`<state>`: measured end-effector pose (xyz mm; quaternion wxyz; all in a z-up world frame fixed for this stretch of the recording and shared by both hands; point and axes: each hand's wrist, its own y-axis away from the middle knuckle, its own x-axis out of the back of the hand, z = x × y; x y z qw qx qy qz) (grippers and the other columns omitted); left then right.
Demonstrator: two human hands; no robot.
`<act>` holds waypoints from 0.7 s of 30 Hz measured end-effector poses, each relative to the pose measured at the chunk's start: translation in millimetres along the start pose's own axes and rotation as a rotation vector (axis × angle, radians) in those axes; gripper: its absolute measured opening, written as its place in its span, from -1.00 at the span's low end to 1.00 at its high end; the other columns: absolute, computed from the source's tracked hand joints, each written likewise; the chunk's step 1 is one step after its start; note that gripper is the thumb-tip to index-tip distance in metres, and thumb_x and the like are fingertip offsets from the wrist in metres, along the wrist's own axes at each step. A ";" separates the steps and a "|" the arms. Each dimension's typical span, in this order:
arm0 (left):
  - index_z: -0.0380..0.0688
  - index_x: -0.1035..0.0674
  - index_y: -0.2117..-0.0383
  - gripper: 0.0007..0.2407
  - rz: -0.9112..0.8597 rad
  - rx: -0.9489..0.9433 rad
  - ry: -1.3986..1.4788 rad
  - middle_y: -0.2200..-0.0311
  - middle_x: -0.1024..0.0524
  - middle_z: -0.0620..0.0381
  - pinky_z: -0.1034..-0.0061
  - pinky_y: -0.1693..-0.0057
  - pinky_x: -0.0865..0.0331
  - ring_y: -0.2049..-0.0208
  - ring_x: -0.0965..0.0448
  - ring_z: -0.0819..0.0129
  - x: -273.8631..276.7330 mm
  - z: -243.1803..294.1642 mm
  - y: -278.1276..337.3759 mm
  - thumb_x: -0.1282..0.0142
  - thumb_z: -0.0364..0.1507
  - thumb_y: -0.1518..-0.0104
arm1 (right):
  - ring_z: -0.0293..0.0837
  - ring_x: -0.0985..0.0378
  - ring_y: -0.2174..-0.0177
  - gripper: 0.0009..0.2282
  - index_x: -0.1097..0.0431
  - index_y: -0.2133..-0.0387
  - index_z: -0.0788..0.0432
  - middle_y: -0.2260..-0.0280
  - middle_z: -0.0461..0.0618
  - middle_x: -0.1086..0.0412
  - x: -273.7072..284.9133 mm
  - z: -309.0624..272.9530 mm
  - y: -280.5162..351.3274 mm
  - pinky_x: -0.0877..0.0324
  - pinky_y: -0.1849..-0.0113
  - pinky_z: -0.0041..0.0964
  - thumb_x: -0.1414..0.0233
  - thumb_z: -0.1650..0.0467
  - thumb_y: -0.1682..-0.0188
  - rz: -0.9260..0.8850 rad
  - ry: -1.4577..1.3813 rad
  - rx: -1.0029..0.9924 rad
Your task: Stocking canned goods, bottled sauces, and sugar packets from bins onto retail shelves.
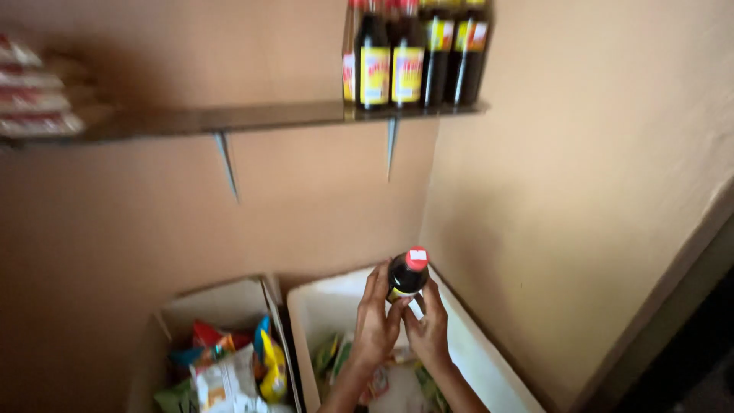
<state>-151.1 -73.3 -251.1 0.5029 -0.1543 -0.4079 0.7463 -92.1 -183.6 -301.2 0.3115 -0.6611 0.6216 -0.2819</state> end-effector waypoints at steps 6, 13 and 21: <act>-0.33 -0.22 -0.33 -0.41 0.030 -0.151 -0.016 -0.24 -0.33 -0.30 0.21 -0.24 -0.36 -0.23 -0.40 -0.22 25.8 41.0 -47.7 -0.17 -0.57 -0.12 | -0.01 -0.42 -0.15 -0.49 -0.23 -0.18 0.29 -0.10 0.11 -0.33 -14.6 -47.9 -55.4 -0.38 -0.14 -0.14 -0.05 0.67 0.11 0.047 0.056 0.169; -0.26 -0.18 -0.38 -0.38 0.070 -0.320 -0.083 -0.23 -0.34 -0.31 0.22 -0.19 -0.44 -0.21 -0.44 -0.26 61.3 98.9 -108.5 -0.16 -0.59 -0.16 | -0.01 -0.50 -0.09 -0.59 -0.25 -0.15 0.32 -0.05 0.14 -0.37 -30.7 -123.3 -123.8 -0.42 -0.10 -0.18 -0.06 0.64 0.00 0.097 0.103 0.482; -0.16 -0.17 -0.41 -0.36 0.166 -0.443 -0.132 -0.18 -0.39 -0.27 0.19 -0.15 -0.46 -0.15 -0.48 -0.22 96.1 129.0 -191.1 -0.20 -0.57 -0.17 | 0.00 -0.50 -0.08 -0.52 -0.20 -0.20 0.31 -0.09 0.16 -0.36 -70.9 -166.4 -210.9 -0.47 -0.06 -0.19 -0.07 0.65 0.03 0.098 0.063 0.572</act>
